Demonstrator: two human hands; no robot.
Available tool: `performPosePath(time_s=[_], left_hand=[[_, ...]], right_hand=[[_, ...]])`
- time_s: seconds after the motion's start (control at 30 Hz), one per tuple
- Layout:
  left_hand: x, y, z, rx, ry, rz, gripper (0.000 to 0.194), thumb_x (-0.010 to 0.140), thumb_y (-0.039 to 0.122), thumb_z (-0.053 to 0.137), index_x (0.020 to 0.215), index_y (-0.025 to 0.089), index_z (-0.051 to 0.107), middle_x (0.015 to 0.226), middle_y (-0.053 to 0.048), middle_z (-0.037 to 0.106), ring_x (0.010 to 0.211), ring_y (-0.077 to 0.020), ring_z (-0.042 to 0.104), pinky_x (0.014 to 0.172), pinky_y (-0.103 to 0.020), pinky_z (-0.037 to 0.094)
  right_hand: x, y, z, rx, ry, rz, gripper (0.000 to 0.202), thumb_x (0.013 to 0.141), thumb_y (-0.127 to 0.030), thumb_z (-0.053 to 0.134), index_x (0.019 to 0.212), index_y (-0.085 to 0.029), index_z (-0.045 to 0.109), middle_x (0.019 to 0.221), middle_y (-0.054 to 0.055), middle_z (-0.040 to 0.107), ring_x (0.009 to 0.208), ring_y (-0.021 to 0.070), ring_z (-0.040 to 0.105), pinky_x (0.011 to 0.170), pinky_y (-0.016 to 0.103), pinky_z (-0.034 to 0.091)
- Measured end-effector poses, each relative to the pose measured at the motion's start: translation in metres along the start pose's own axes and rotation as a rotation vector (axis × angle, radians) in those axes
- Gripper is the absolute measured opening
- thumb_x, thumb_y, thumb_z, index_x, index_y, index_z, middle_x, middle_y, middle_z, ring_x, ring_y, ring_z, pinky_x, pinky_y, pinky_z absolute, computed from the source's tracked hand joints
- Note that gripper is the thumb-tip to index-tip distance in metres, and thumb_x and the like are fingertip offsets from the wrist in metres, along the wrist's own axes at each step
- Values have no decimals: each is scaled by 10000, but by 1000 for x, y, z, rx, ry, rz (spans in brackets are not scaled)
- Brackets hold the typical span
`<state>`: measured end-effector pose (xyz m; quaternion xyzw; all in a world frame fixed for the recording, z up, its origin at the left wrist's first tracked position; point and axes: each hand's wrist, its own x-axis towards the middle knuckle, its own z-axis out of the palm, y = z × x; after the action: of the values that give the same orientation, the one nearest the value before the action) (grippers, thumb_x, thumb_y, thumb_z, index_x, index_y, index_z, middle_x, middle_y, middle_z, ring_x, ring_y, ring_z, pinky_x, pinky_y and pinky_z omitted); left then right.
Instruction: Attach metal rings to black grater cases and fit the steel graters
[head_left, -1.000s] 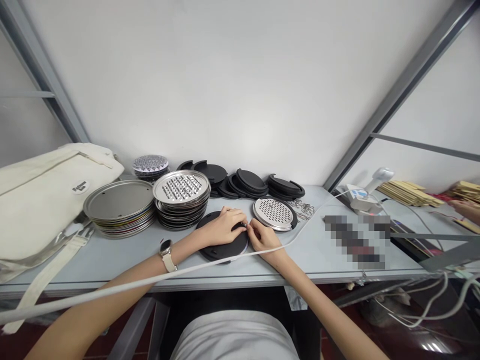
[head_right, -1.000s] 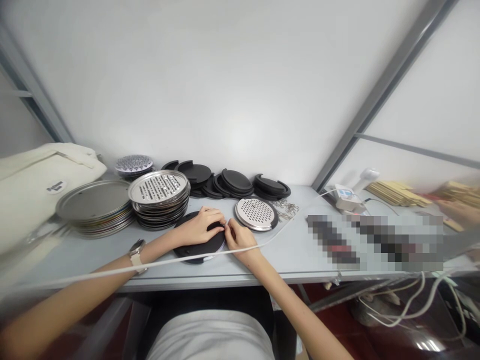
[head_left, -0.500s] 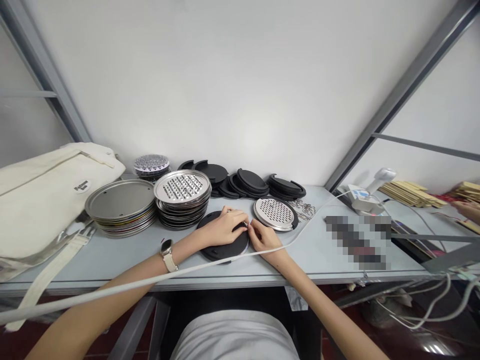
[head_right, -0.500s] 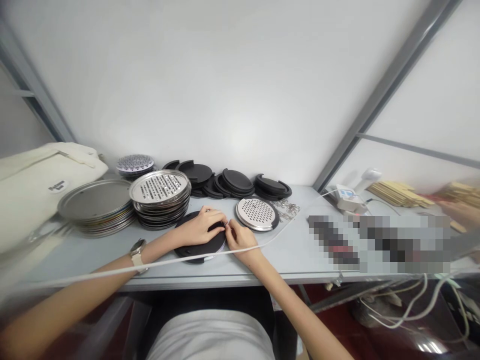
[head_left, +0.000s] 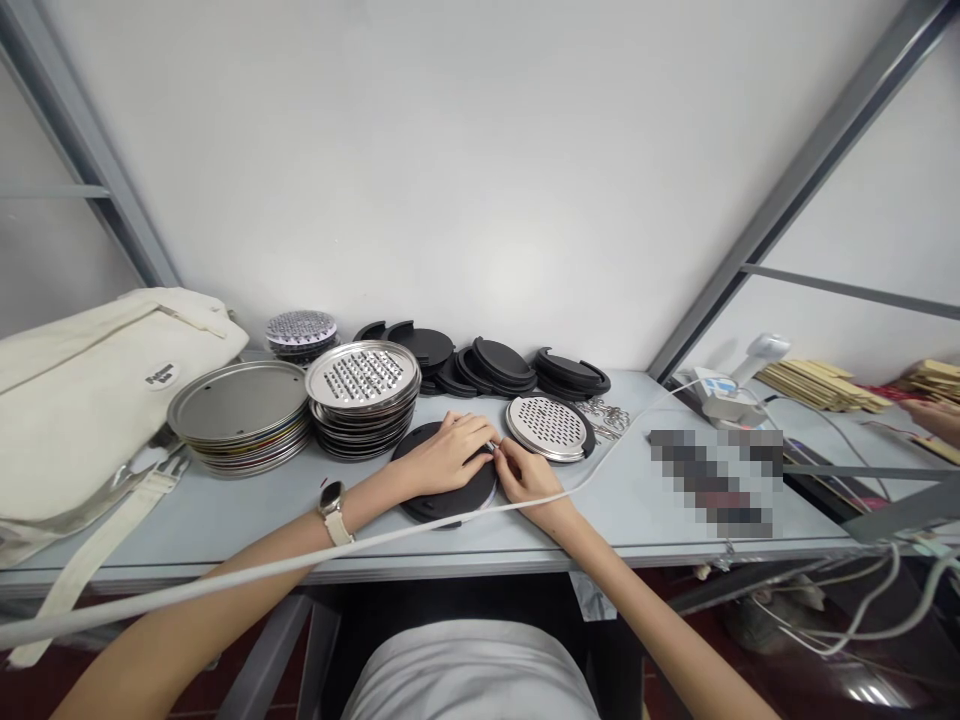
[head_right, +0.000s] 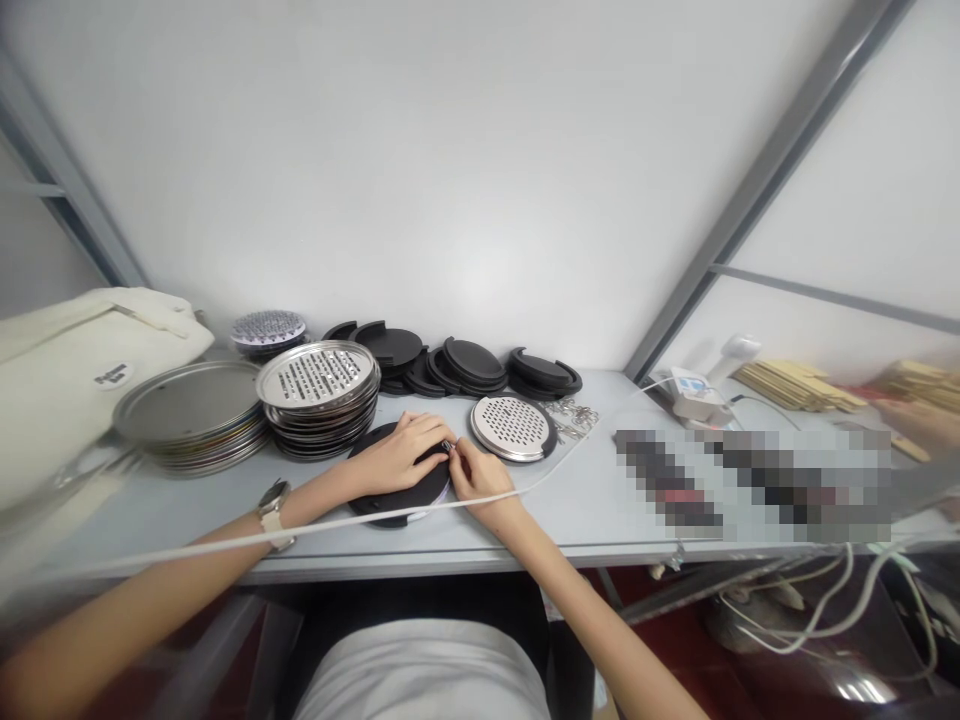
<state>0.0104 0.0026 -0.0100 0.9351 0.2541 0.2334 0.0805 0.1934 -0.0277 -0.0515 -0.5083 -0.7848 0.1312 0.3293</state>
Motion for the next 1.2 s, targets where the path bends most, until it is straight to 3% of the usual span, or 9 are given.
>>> performPosePath(time_s=[0.63,1.2], left_hand=[[2,-3,1,-121,67,-86,55,871,195,559,924,198,572,941,-8,667,962,-196,579,898,-366,291],[3,-3,0,-151,69,-125,56,845,192,583,896,198,559,878,5,634,923,-202,562,873,-376,306]], right_hand=[[0,-1,-1,-36,-2,7,242,935,-302,339,724,-214,417,579,-26,443,514,134,432,528,240,276],[0,-3,-2,-5,4,23,242,939,-308,342,730,-217,422,563,-33,434,495,132,435,521,234,295]])
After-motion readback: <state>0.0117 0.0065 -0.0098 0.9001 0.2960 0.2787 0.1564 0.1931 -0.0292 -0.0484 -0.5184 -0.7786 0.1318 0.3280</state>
